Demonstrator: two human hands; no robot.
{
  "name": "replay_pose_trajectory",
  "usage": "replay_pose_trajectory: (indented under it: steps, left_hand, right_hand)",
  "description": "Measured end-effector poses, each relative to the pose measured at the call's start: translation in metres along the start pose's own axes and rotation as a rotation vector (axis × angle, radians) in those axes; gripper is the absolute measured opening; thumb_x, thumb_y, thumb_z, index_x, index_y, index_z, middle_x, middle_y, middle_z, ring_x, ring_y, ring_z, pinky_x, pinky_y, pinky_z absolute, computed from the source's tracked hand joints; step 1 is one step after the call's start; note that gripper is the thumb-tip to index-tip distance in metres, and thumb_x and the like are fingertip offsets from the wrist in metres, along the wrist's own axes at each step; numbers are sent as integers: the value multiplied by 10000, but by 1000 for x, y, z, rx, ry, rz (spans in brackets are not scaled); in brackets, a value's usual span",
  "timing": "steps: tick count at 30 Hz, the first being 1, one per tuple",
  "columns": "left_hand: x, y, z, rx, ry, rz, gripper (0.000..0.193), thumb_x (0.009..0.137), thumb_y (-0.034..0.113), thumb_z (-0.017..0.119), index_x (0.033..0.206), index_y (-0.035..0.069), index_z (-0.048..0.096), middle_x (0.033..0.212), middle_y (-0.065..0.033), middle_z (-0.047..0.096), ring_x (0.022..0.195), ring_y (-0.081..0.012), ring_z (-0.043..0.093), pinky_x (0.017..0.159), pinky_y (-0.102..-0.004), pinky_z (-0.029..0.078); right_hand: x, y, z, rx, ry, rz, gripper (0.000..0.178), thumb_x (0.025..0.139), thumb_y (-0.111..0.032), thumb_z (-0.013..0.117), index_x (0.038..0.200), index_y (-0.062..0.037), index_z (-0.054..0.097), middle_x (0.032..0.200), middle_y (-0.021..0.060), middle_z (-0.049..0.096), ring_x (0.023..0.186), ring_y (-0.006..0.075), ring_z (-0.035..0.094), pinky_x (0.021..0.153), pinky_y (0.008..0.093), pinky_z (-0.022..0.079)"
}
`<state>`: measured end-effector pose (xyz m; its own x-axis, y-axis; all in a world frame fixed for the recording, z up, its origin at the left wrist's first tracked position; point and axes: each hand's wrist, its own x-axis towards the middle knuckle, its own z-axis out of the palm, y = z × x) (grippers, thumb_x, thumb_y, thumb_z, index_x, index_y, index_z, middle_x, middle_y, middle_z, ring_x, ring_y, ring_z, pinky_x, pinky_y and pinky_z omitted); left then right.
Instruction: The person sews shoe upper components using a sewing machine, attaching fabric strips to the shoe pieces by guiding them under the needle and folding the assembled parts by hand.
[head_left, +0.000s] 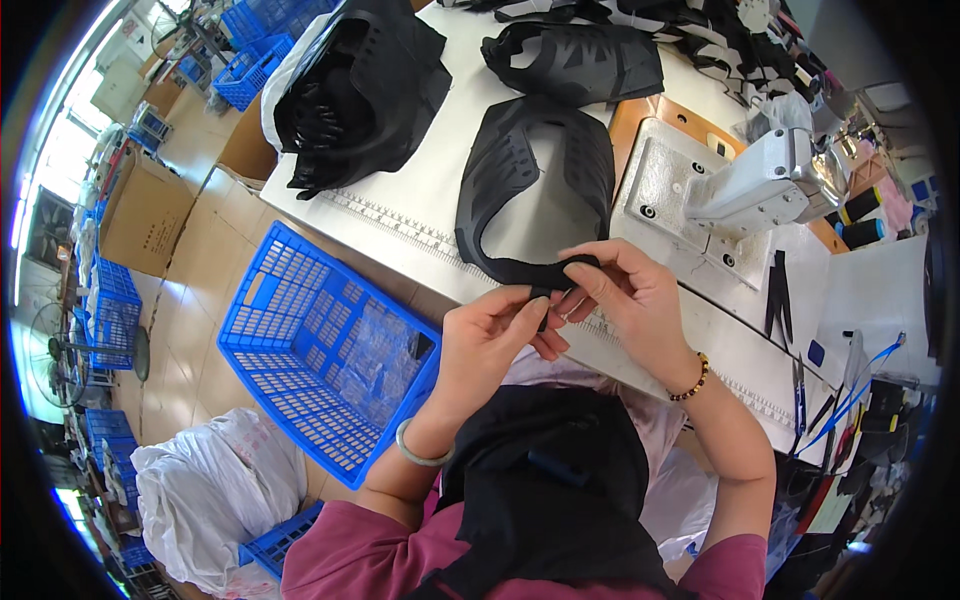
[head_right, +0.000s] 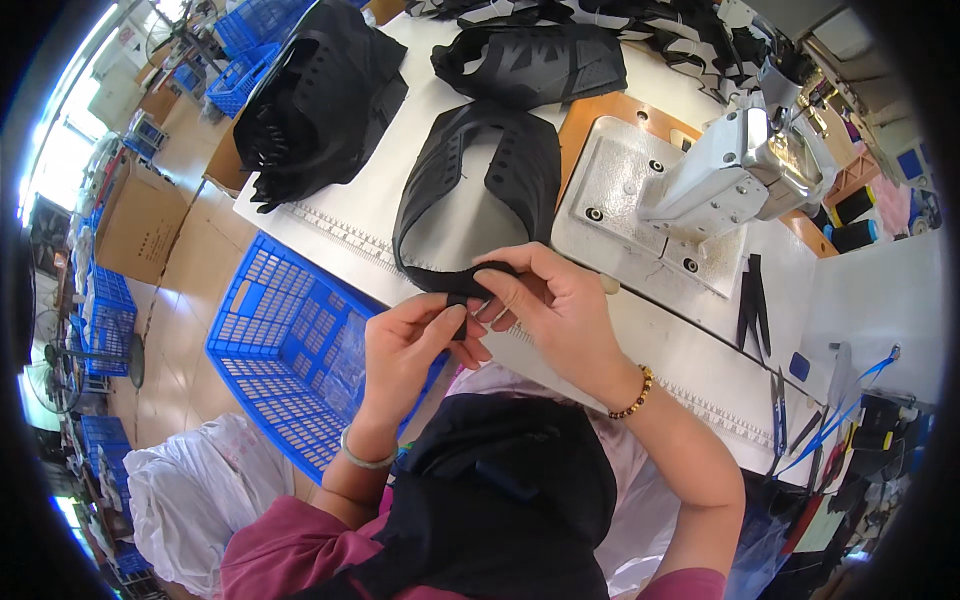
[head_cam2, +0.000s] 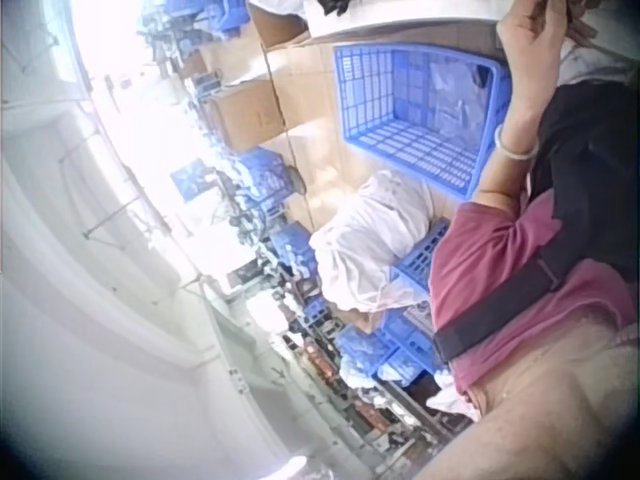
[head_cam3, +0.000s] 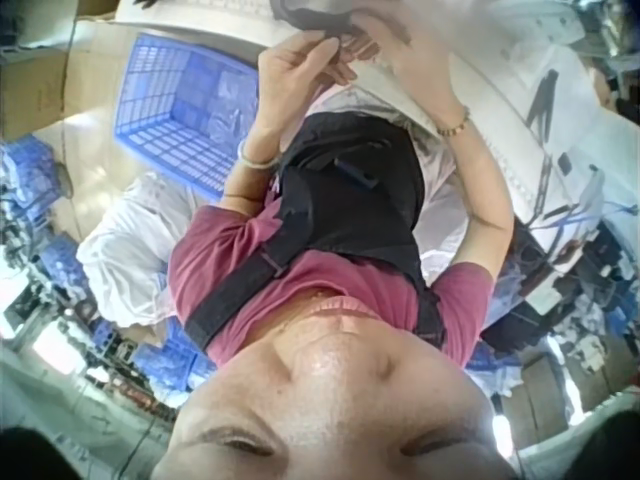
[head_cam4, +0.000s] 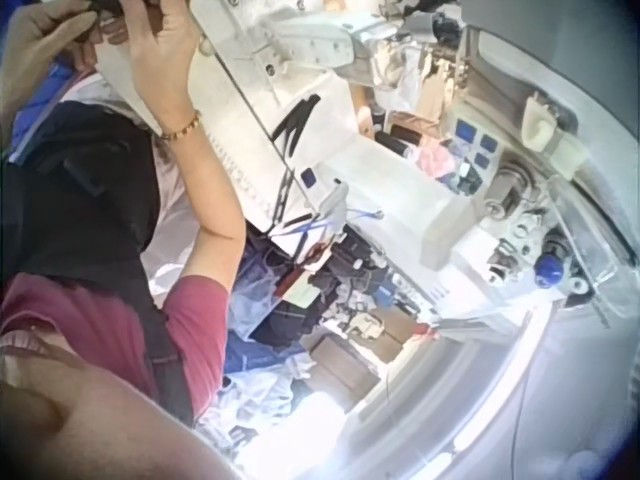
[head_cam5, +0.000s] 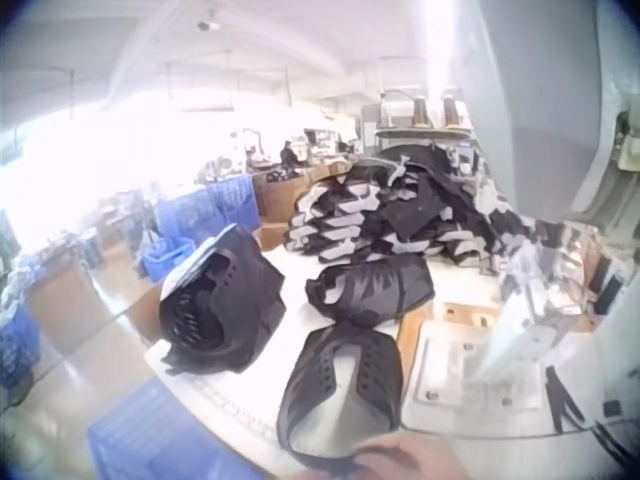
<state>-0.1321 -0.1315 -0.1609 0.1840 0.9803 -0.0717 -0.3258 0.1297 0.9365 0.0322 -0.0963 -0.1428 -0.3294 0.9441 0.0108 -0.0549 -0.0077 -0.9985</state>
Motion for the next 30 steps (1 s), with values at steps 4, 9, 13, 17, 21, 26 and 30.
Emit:
replay_pose_trajectory:
  steps: [4, 9, 13, 17, 21, 26, 30]
  left_hand:
    - [1, -1, 1, 20, -2, -12, 202, 882, 46, 518, 1018, -96, 566, 802, -120, 611, 679, -188, 632, 570, -258, 515]
    - [3, -1, 4, 71, 40, 45, 166, 867, 12, 501, 952, -90, 600, 746, -117, 611, 618, -182, 626, 536, -245, 504]
    - [4, 0, 4, 107, 38, 44, 169, 863, 2, 502, 964, -89, 603, 743, -116, 611, 614, -180, 624, 531, -242, 499]
    - [4, 2, 5, 103, 52, 45, 172, 855, -9, 502, 968, -92, 603, 722, -114, 607, 598, -175, 617, 514, -239, 492]
    - [4, 4, 6, 40, 47, 39, 171, 850, 0, 505, 954, -93, 605, 707, -119, 604, 568, -174, 604, 496, -238, 486]
    - [4, 3, 7, -19, 24, 45, 171, 858, 12, 493, 943, -91, 600, 704, -122, 599, 558, -176, 595, 487, -240, 482]
    - [4, 4, 8, -35, 23, 47, 178, 867, 27, 489, 951, -90, 595, 713, -120, 598, 563, -178, 596, 482, -244, 482]
  right_hand:
    - [0, 3, -2, -38, 13, -58, 168, 871, -85, 552, 1012, 4, 573, 792, 50, 629, 700, 81, 599, 619, 209, 499]
    - [0, 3, -3, -18, 13, -77, 158, 876, -86, 546, 1003, 6, 569, 795, 52, 630, 701, 80, 600, 625, 211, 499]
    - [0, 4, -3, 1, 17, -83, 155, 880, -90, 541, 999, 6, 568, 790, 52, 631, 696, 81, 601, 619, 210, 496]
    - [-1, 2, -2, 24, 24, -81, 155, 882, -89, 541, 1000, 8, 564, 781, 54, 631, 681, 79, 599, 614, 206, 490]
    - [-1, 2, -2, 39, 18, -104, 157, 881, -90, 544, 1001, 9, 564, 775, 55, 631, 671, 76, 596, 611, 202, 486]
    - [-3, -1, -2, 53, 22, -100, 153, 880, -92, 549, 1001, 0, 567, 760, 45, 628, 650, 61, 581, 596, 192, 476]
    - [-3, 0, -2, 43, 28, -121, 152, 879, -93, 550, 1000, -4, 569, 753, 38, 625, 638, 54, 573, 586, 185, 468]
